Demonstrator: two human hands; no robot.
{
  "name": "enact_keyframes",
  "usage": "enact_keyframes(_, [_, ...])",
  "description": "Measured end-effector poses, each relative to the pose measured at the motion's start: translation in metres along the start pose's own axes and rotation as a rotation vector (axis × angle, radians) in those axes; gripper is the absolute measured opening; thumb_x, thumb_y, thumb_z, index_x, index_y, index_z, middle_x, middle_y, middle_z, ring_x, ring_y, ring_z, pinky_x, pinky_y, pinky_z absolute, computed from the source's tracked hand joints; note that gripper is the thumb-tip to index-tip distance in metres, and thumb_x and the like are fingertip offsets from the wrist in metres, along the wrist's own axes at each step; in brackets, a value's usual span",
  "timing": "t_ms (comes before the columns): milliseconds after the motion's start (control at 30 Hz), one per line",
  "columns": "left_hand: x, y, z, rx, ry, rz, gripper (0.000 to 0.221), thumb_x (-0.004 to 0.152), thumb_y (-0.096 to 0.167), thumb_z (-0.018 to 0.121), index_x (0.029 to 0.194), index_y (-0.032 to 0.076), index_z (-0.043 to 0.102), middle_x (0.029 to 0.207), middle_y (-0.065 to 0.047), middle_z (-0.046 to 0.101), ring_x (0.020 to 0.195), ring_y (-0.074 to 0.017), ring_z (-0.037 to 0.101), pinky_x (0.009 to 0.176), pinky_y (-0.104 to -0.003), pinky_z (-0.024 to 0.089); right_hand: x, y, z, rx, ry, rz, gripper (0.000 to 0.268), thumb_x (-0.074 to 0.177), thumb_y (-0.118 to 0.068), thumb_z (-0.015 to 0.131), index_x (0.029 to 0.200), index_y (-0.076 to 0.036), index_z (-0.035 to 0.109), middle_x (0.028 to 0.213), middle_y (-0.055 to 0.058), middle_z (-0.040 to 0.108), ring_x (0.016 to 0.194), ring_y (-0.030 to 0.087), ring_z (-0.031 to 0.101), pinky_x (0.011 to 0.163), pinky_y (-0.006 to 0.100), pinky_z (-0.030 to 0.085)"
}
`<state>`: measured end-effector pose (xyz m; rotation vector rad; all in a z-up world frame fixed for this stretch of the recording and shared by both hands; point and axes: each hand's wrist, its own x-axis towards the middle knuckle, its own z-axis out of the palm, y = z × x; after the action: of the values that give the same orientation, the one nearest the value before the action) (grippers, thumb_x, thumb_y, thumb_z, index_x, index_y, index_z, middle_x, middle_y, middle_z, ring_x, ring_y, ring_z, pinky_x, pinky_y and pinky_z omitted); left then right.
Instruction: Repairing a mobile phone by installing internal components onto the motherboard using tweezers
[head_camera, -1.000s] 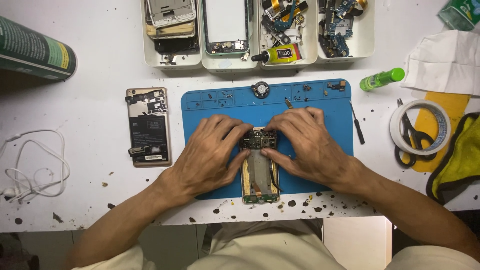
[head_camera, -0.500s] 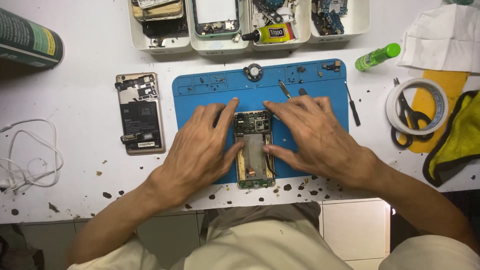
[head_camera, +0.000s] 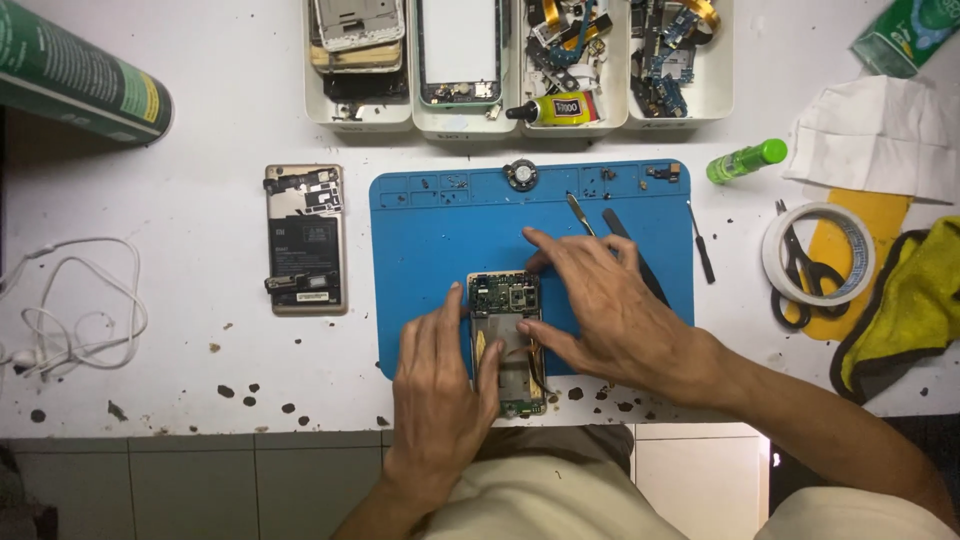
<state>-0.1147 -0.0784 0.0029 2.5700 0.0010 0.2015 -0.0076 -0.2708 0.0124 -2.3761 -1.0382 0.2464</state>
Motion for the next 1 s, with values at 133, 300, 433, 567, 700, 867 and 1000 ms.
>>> enact_keyframes(133, [-0.001, -0.003, 0.001, -0.041, 0.009, -0.005, 0.069, 0.095, 0.022, 0.075, 0.148, -0.007, 0.041, 0.117, -0.020, 0.066, 0.108, -0.0337, 0.060, 0.091, -0.044, 0.056, 0.004, -0.004, -0.002, -0.063, -0.019, -0.023, 0.079, 0.089, -0.036, 0.079, 0.151, -0.003, 0.043, 0.121, 0.009, 0.065, 0.115, 0.028, 0.058, 0.097, 0.049, 0.037])
enact_keyframes(300, [0.003, 0.000, -0.007, -0.090, -0.030, 0.001, 0.064, 0.095, 0.018, 0.073, 0.145, -0.009, 0.044, 0.116, -0.019, 0.065, 0.107, -0.0328, 0.060, 0.091, -0.044, 0.055, 0.008, -0.003, -0.003, -0.087, -0.032, -0.008, 0.048, 0.085, -0.033, 0.082, 0.124, -0.012, 0.063, 0.119, 0.009, 0.065, 0.113, 0.029, 0.061, 0.094, 0.052, 0.041])
enact_keyframes(433, [0.004, 0.001, -0.006, -0.075, -0.029, -0.006, 0.061, 0.095, 0.018, 0.073, 0.144, -0.008, 0.046, 0.119, -0.020, 0.064, 0.107, -0.0346, 0.059, 0.091, -0.044, 0.053, 0.009, -0.006, -0.005, -0.061, -0.029, -0.011, 0.046, 0.085, -0.029, 0.083, 0.122, -0.011, 0.062, 0.119, 0.007, 0.066, 0.111, 0.027, 0.061, 0.091, 0.049, 0.042])
enact_keyframes(567, [0.006, 0.002, -0.008, -0.025, -0.090, -0.034, 0.056, 0.095, 0.020, 0.073, 0.139, -0.007, 0.052, 0.116, -0.020, 0.061, 0.106, -0.0344, 0.056, 0.088, -0.045, 0.053, 0.011, -0.009, -0.007, -0.013, -0.050, 0.009, 0.043, 0.086, -0.024, 0.081, 0.120, -0.008, 0.061, 0.118, 0.009, 0.066, 0.108, 0.029, 0.060, 0.088, 0.045, 0.046])
enact_keyframes(700, [0.010, 0.003, -0.009, 0.007, -0.131, -0.094, 0.041, 0.094, 0.024, 0.072, 0.126, 0.001, 0.061, 0.109, -0.015, 0.063, 0.101, -0.0328, 0.056, 0.087, -0.045, 0.049, 0.013, -0.010, -0.006, 0.045, -0.076, 0.045, 0.038, 0.085, -0.020, 0.082, 0.114, -0.007, 0.059, 0.114, 0.009, 0.067, 0.104, 0.028, 0.060, 0.086, 0.042, 0.048])
enact_keyframes(867, [0.011, 0.005, -0.006, -0.043, -0.101, -0.140, 0.029, 0.095, 0.016, 0.068, 0.120, 0.002, 0.066, 0.101, -0.011, 0.068, 0.097, -0.0299, 0.058, 0.081, -0.043, 0.050, 0.010, -0.007, -0.005, 0.138, -0.060, 0.038, 0.039, 0.084, -0.017, 0.083, 0.111, -0.004, 0.059, 0.111, 0.012, 0.067, 0.103, 0.029, 0.060, 0.093, 0.041, 0.050])
enact_keyframes(1000, [0.012, 0.004, -0.003, -0.087, -0.096, -0.155, 0.023, 0.095, 0.007, 0.066, 0.117, 0.002, 0.068, 0.103, -0.012, 0.071, 0.095, -0.0300, 0.062, 0.080, -0.042, 0.053, 0.010, -0.005, -0.007, 0.198, -0.061, 0.028, 0.038, 0.082, -0.014, 0.084, 0.109, -0.005, 0.059, 0.109, 0.011, 0.067, 0.102, 0.028, 0.061, 0.093, 0.040, 0.050])
